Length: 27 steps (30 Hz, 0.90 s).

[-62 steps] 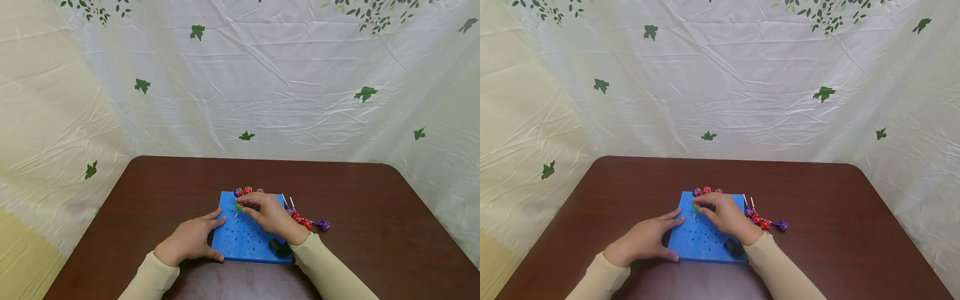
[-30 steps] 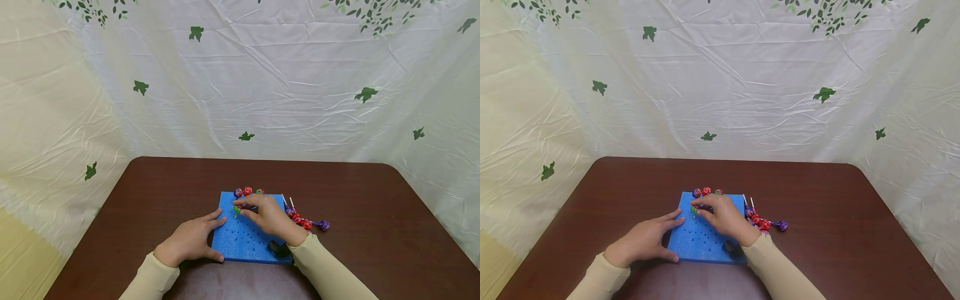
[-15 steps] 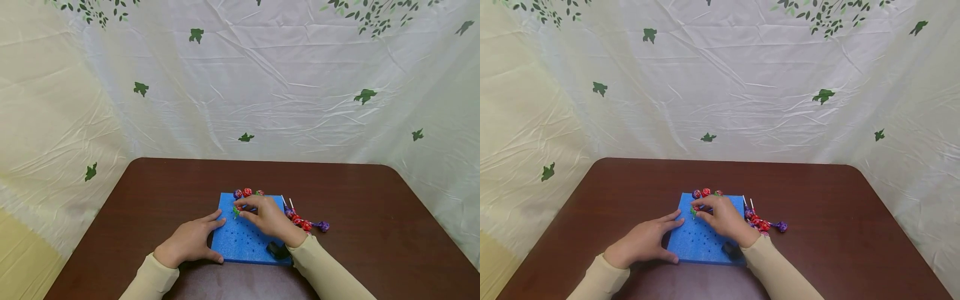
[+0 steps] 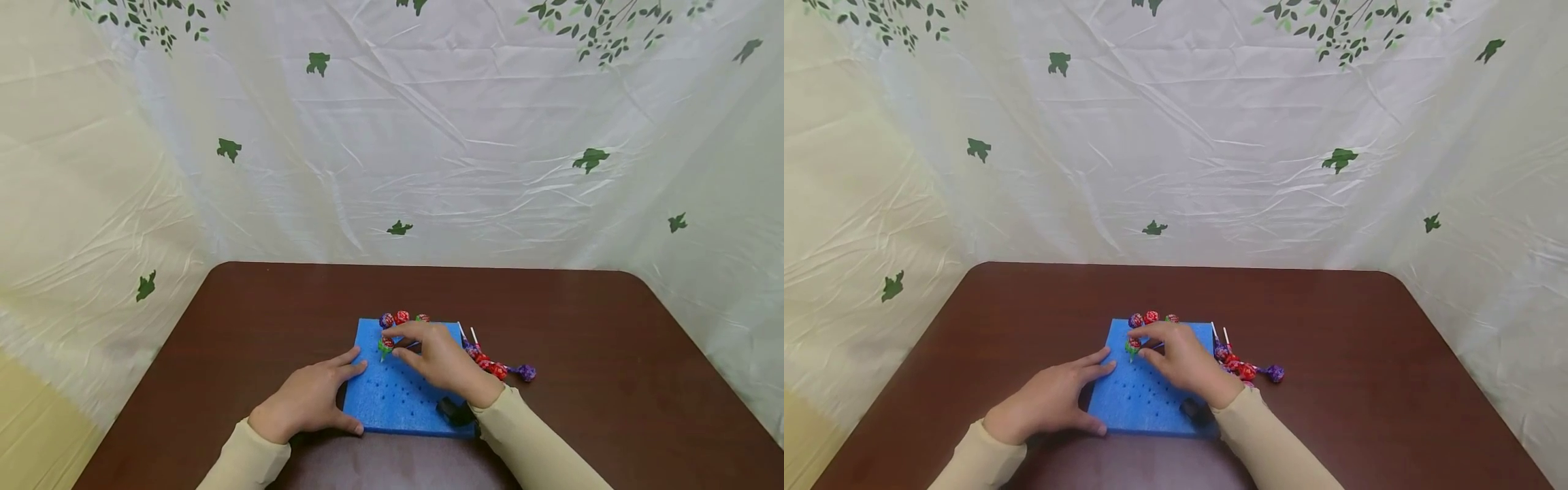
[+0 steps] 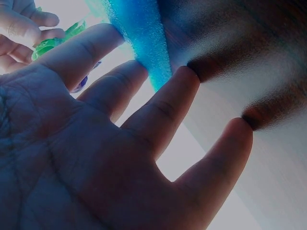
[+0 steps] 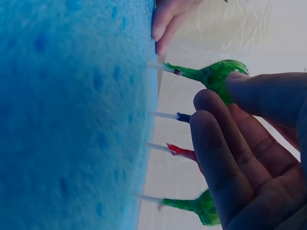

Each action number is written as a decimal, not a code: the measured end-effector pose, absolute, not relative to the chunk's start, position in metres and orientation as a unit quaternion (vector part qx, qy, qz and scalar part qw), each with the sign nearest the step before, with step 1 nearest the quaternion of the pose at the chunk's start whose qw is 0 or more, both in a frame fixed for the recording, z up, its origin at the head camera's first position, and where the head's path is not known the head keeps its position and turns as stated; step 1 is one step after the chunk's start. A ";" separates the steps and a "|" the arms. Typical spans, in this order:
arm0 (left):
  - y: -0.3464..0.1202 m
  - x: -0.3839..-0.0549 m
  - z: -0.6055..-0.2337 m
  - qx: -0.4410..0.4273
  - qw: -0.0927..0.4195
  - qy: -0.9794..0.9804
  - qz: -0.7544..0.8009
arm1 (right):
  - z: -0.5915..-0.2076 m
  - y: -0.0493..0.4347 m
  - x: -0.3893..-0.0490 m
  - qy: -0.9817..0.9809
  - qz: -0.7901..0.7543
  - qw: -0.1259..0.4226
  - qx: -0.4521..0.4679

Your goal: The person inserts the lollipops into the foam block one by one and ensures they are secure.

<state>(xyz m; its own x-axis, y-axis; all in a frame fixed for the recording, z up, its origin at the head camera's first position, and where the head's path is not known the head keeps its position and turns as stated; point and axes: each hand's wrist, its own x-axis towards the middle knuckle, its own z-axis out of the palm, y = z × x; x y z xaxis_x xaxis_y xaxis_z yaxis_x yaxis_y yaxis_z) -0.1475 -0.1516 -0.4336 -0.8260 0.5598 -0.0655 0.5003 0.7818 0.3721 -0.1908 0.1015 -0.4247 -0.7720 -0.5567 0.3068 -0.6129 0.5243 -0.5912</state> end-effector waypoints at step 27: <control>-0.150 -0.147 -0.429 0.282 0.083 0.939 0.179 | -0.413 0.232 -0.180 -0.894 0.367 0.101 0.235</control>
